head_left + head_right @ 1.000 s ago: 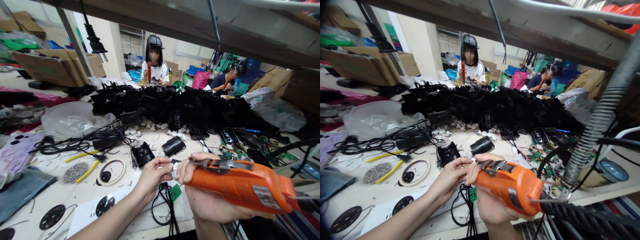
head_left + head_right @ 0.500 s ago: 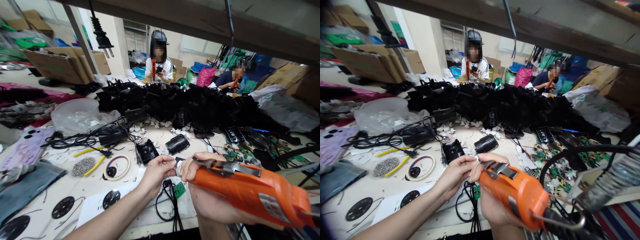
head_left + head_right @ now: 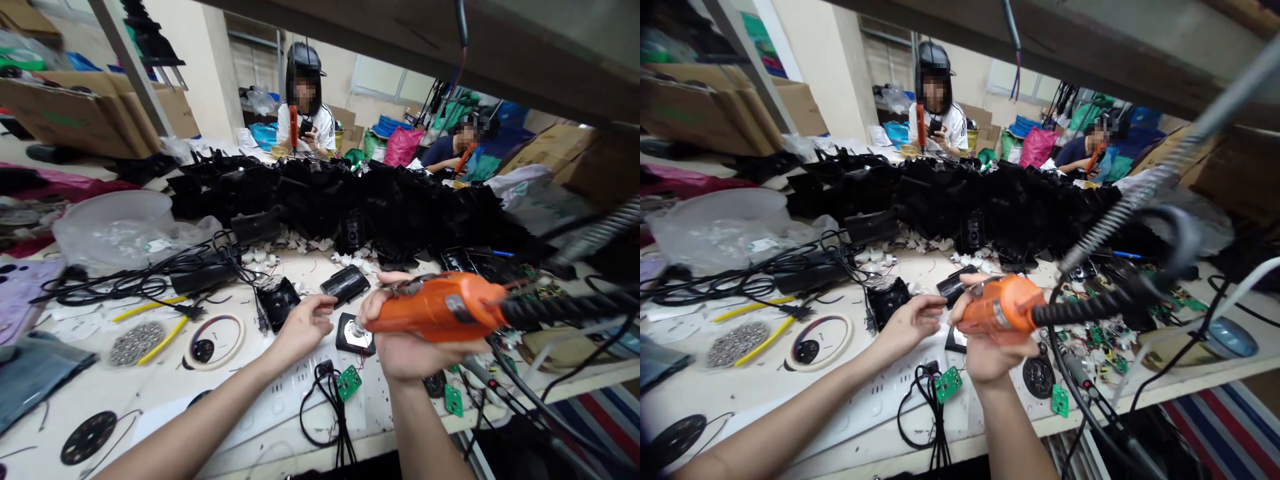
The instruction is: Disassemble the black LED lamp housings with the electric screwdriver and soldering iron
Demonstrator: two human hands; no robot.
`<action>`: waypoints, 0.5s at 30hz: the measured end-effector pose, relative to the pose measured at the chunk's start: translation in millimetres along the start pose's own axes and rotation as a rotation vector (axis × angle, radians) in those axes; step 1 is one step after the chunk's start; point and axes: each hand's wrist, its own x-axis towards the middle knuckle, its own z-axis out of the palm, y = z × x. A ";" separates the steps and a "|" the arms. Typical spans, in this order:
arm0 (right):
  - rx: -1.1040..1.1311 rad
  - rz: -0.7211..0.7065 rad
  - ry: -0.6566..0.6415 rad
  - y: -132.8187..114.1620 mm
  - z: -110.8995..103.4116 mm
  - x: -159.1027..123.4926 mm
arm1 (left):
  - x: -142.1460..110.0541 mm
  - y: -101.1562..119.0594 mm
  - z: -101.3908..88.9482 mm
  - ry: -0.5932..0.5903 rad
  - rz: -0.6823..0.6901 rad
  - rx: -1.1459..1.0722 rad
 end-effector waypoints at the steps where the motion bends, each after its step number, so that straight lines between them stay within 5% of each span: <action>1: -0.007 0.014 0.005 4.5 -2.0 3.7 | 2.1 -2.2 0.0 -0.069 0.091 0.137; 5: -0.037 0.071 0.026 20.8 -7.7 10.2 | 7.9 -9.6 11.2 -0.245 0.309 0.443; 15: -0.112 0.084 0.049 33.3 -16.3 8.0 | 26.1 -22.7 26.4 -0.224 0.319 0.563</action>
